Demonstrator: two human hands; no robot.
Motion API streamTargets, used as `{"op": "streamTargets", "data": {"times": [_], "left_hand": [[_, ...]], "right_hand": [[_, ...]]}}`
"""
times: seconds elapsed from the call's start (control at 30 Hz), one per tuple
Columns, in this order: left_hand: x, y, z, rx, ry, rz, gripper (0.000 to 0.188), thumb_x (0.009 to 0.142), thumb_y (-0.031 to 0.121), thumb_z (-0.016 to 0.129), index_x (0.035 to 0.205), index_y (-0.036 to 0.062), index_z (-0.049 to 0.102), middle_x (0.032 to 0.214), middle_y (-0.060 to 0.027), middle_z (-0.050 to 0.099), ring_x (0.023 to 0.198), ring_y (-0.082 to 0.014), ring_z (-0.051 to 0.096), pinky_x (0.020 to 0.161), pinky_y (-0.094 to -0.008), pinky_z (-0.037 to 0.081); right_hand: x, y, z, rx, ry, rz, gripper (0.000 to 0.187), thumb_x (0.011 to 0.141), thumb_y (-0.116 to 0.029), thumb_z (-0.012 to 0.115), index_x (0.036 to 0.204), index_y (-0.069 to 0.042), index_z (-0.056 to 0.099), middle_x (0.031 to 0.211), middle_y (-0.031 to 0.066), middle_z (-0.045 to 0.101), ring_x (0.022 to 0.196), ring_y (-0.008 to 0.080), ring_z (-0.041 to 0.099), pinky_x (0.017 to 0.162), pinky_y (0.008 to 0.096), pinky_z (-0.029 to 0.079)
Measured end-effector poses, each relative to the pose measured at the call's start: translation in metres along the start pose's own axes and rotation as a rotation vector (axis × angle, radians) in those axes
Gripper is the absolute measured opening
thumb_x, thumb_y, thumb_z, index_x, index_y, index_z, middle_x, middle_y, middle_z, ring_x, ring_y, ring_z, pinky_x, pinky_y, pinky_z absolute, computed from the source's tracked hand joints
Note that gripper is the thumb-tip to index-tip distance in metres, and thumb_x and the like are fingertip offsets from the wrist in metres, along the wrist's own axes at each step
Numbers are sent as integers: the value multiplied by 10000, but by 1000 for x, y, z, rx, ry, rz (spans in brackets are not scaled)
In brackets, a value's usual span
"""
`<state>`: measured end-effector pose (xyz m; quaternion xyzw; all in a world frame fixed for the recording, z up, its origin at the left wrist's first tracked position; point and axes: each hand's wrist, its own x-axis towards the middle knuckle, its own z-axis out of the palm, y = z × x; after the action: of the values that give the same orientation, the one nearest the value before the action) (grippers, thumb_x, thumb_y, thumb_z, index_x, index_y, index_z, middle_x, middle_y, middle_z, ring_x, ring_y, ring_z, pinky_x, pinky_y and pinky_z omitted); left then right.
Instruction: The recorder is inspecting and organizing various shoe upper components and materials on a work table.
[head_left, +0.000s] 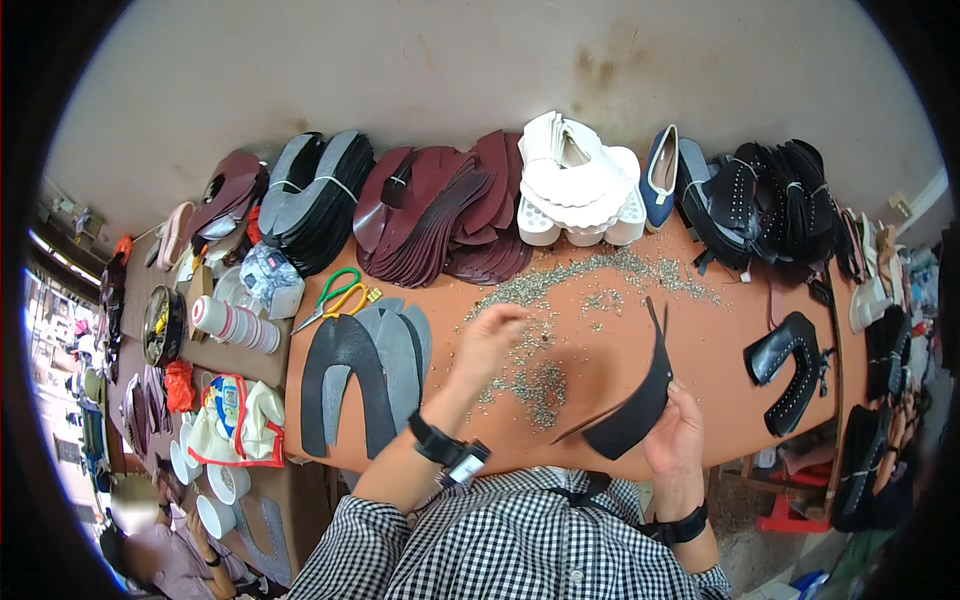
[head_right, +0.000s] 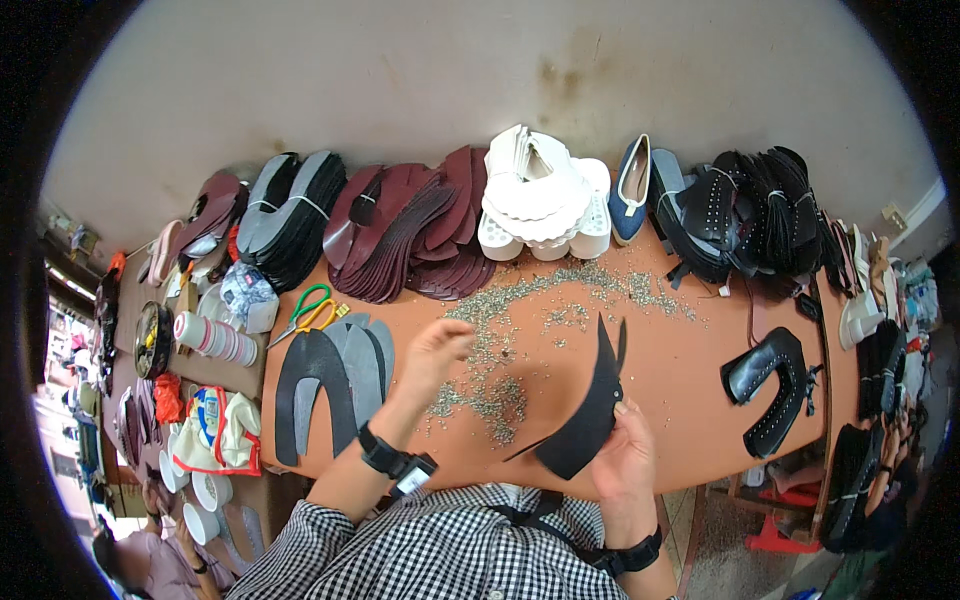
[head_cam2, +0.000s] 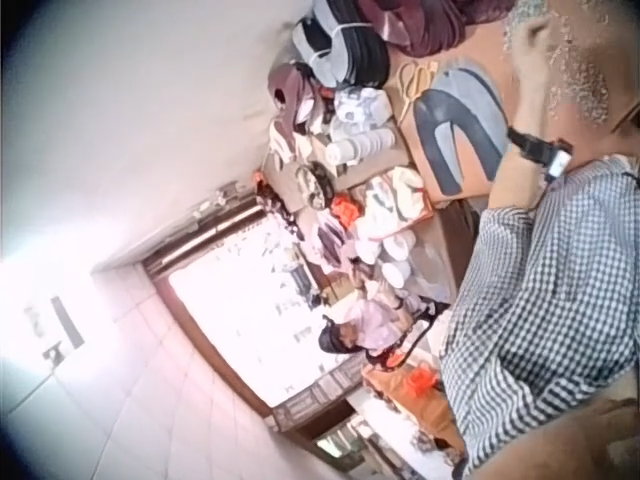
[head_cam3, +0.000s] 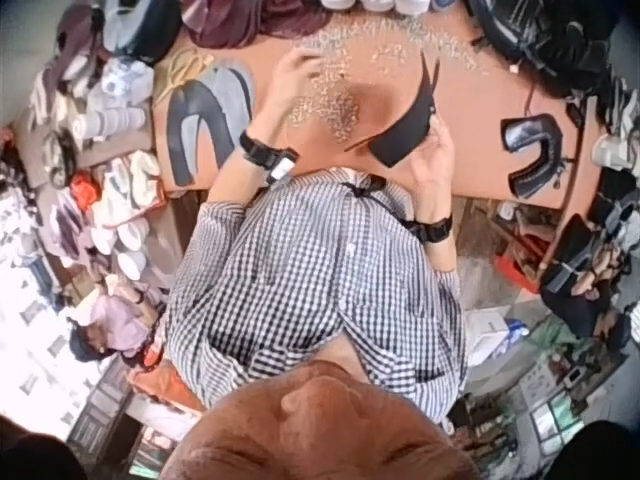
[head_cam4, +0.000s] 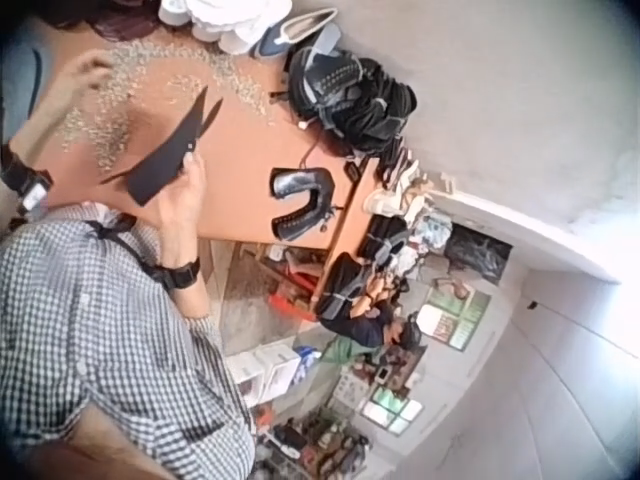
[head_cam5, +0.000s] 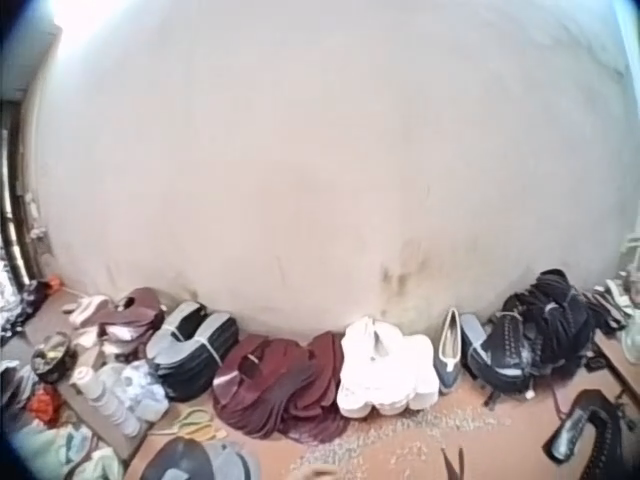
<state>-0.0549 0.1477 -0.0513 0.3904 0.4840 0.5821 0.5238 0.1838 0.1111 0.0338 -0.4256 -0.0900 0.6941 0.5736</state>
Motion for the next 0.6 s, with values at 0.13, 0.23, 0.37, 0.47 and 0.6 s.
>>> {"op": "streamTargets", "data": {"times": [0.13,0.23,0.37,0.47,0.6], "left_hand": [[-3,-39,-64,535,-4,-77,105,783,39,582,886,36,602,819,-42,590,719,-143,551,652,-281,458],[-13,-50,-62,867,-105,4,98,738,71,589,821,63,640,821,-118,592,770,-236,573,713,-336,450],[-17,-61,-52,1195,-112,160,138,763,182,574,831,87,648,862,-101,596,887,-248,550,775,-383,416],[-18,-70,-45,1409,-101,261,143,742,182,563,797,64,623,857,-93,582,891,-258,529,765,-407,402],[-22,-68,-39,1549,-130,440,121,699,140,552,755,34,569,810,-87,558,838,-245,518,731,-391,393]], "right_hand": [[-7,14,-12,163,-13,182,155,813,-142,531,943,-57,527,683,-22,455,646,114,447,672,299,394],[-13,23,-19,361,-67,179,127,827,-139,514,924,-59,525,664,-42,423,625,92,420,661,286,375],[-13,22,-14,335,-225,163,148,834,-145,510,922,-35,553,781,7,576,743,150,540,733,309,439],[-13,23,-8,252,-249,89,203,825,-153,494,945,-2,558,885,52,615,847,182,579,830,331,444],[-18,20,15,97,85,-9,198,802,-136,505,966,-34,549,846,40,599,854,184,559,825,331,428]]}}
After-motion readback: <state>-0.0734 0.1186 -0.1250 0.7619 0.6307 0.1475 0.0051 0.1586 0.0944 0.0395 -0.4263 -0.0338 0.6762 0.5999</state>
